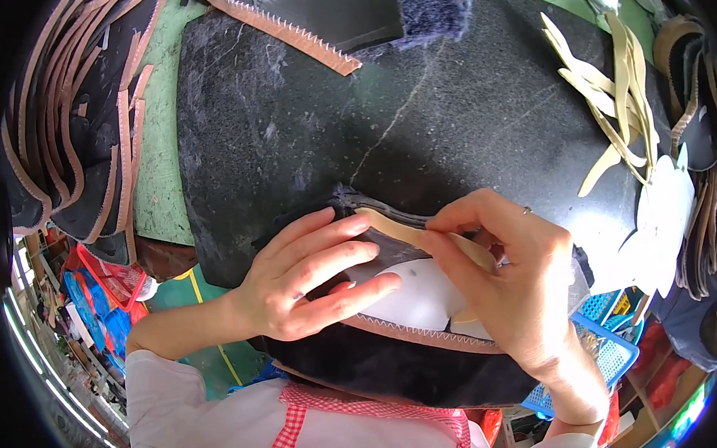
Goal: Assembling components of shoe uppers by inserting liners and reinforcement strips.
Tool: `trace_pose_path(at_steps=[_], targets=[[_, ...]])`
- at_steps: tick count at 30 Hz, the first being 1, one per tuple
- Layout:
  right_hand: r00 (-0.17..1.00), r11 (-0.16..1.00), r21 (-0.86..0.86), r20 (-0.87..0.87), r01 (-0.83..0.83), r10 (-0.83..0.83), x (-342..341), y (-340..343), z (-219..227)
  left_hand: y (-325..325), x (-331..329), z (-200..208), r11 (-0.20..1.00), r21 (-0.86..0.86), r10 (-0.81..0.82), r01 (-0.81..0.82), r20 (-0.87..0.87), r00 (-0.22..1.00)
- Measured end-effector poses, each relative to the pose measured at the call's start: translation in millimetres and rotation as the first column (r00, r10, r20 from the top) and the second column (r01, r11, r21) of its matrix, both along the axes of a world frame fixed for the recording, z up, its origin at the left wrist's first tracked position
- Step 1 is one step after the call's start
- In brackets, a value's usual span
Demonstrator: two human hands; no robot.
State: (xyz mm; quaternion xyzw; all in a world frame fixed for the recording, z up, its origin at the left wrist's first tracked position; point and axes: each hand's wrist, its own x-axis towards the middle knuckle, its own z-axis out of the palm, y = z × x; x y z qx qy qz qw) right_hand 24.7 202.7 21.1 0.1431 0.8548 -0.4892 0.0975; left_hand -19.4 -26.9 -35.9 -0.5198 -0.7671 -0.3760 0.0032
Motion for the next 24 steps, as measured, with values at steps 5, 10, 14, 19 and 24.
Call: trace_pose_path(at_steps=[5,10,14,19,24], targets=[[0.999,0.985,0.174,-0.036,0.013,-0.006,15,4,15,-2,-1,6,0.990,-0.140,-0.001,-0.009,-0.073,0.997],[0.998,0.969,0.243,-0.055,0.055,-0.043,27,26,10,2,0,14,0.969,-0.249,-0.024,0.009,-0.060,0.998],[0.996,0.974,0.214,-0.054,0.077,-0.066,25,26,6,9,2,18,0.965,-0.264,-0.007,-0.003,-0.036,0.999],[0.997,0.924,0.381,-0.079,0.032,-0.002,27,29,6,53,7,45,0.965,-0.211,-0.128,0.157,0.144,0.981],[0.954,0.951,0.078,-0.002,0.300,-0.301,75,71,-1,64,24,24,0.870,-0.415,-0.278,0.267,0.034,0.960]])
